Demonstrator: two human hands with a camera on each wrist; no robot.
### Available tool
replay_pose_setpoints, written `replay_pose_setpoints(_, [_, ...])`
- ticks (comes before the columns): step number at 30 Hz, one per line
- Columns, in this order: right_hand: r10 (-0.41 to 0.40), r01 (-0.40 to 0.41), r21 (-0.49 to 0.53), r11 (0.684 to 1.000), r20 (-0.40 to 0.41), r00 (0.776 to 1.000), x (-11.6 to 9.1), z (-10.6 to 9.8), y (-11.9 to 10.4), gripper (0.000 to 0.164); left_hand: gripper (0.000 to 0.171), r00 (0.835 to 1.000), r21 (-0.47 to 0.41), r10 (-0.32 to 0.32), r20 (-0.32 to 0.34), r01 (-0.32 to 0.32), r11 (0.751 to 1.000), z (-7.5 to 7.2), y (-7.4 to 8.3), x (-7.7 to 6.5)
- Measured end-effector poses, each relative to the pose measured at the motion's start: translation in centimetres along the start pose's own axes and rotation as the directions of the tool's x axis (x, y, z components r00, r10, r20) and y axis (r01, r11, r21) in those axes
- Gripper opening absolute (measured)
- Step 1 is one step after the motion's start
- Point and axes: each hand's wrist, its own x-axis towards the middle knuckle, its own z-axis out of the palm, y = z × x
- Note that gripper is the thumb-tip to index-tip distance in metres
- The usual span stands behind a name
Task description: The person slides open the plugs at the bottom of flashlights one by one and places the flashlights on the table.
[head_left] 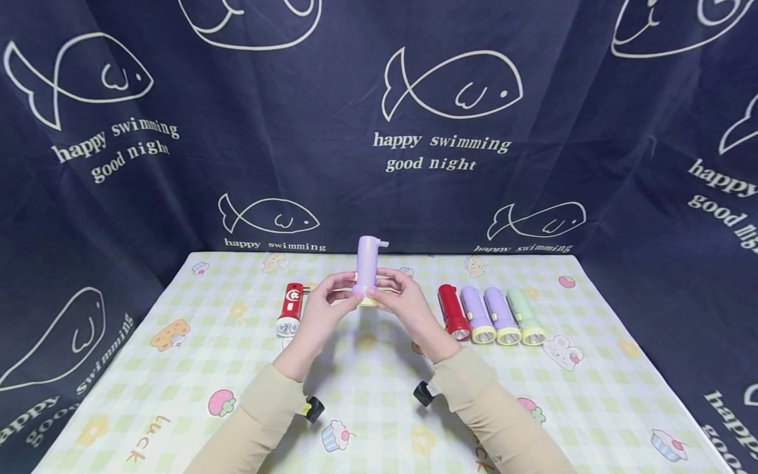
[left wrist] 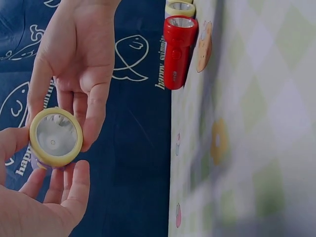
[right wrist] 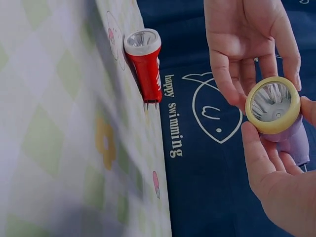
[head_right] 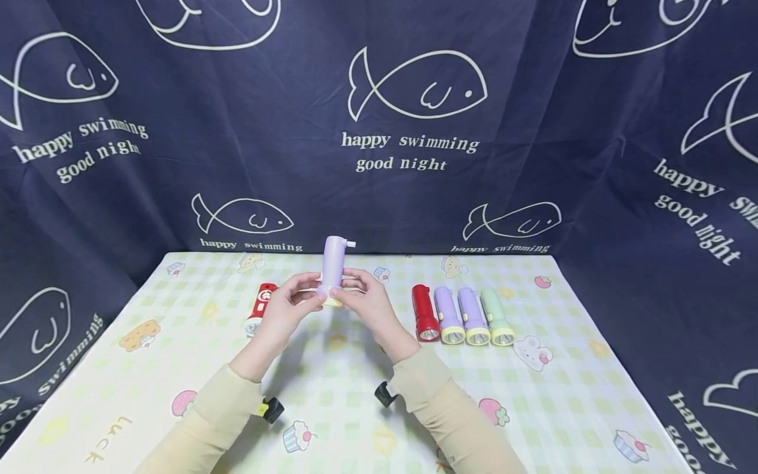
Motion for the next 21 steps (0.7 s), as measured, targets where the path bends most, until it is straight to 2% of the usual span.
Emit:
replay_pose_setpoints(6, [0.006,-0.006,0.034,0.999,-0.001,1.000,0.2,0.9,0.2,0.049,0.042,0.999,-0.007,-0.009,-0.052,0.009,1.000,-0.6,-2.4,1.0])
replay_pose_setpoints(12, [-0.013,0.013,0.085,0.996,-0.006,1.000,0.6,1.8,0.0,0.048,0.040,0.996,0.031,-0.015,-0.083,0.017,0.999,-1.2,-2.2,1.1])
replay_pose_setpoints(21, [-0.010,0.010,0.057,0.998,0.000,1.000,1.2,2.9,0.1,0.049,0.043,0.995,0.092,-0.055,-0.086,0.063,0.994,-2.5,-1.9,1.5])
